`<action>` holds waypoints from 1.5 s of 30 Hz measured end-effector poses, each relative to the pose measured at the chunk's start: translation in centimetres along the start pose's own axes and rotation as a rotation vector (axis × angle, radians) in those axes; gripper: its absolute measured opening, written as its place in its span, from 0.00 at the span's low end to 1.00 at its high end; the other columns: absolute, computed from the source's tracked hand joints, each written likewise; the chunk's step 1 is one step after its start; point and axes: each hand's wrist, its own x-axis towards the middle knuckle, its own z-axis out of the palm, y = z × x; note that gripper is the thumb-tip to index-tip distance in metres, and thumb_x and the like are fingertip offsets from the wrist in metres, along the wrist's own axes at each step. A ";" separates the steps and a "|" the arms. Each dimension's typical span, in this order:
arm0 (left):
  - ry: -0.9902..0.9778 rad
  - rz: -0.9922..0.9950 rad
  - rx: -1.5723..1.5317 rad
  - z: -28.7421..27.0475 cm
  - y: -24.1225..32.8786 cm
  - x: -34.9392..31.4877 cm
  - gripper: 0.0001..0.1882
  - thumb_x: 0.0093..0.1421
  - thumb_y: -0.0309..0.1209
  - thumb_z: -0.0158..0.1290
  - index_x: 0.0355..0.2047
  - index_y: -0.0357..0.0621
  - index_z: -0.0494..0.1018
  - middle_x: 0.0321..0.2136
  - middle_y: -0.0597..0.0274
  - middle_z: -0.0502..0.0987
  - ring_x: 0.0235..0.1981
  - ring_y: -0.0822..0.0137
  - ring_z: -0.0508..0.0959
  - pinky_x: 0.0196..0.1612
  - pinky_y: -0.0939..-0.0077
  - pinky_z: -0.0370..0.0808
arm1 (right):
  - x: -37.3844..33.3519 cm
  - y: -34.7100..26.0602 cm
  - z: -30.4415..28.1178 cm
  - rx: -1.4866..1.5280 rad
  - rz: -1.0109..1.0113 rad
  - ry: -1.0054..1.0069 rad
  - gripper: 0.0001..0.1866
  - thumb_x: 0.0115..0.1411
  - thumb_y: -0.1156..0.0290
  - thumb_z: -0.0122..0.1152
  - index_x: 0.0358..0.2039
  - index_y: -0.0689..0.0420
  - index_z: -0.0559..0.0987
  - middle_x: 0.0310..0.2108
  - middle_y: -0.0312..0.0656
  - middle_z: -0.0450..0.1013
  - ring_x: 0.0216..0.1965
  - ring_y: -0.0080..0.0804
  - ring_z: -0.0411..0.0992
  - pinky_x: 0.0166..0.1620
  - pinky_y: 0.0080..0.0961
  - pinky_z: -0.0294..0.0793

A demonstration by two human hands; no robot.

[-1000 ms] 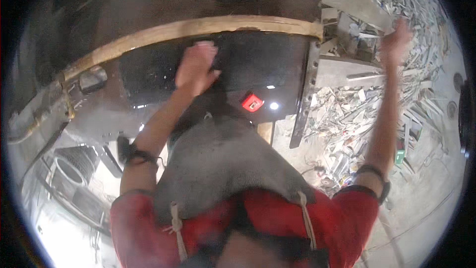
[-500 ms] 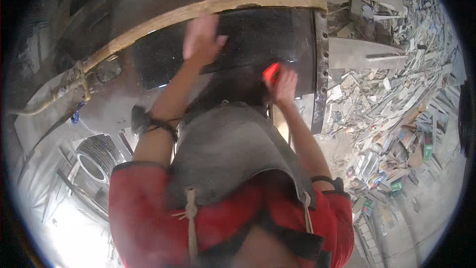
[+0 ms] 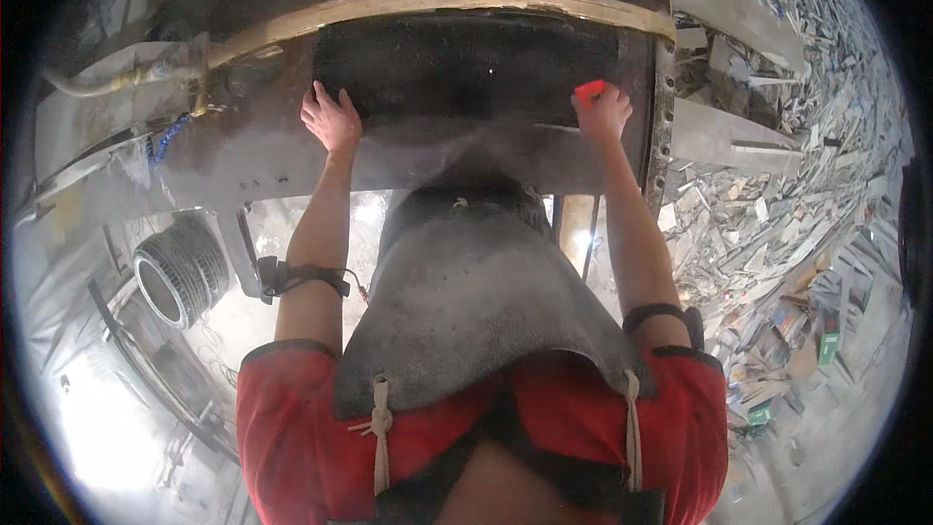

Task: Measuring and cutting stone slabs using a large bridge saw machine and then assembling stone pieces.

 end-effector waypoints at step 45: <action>-0.844 -0.436 -1.005 -4.2 14.8 -7.2 0.21 0.62 0.29 0.60 0.52 0.36 0.68 0.46 0.53 0.77 0.40 0.61 0.78 0.40 0.63 0.78 | -38.7 7.1 -1.5 0.843 0.667 0.016 0.37 0.51 0.61 0.76 0.53 0.67 0.66 0.48 0.58 0.69 0.49 0.51 0.71 0.54 0.42 0.71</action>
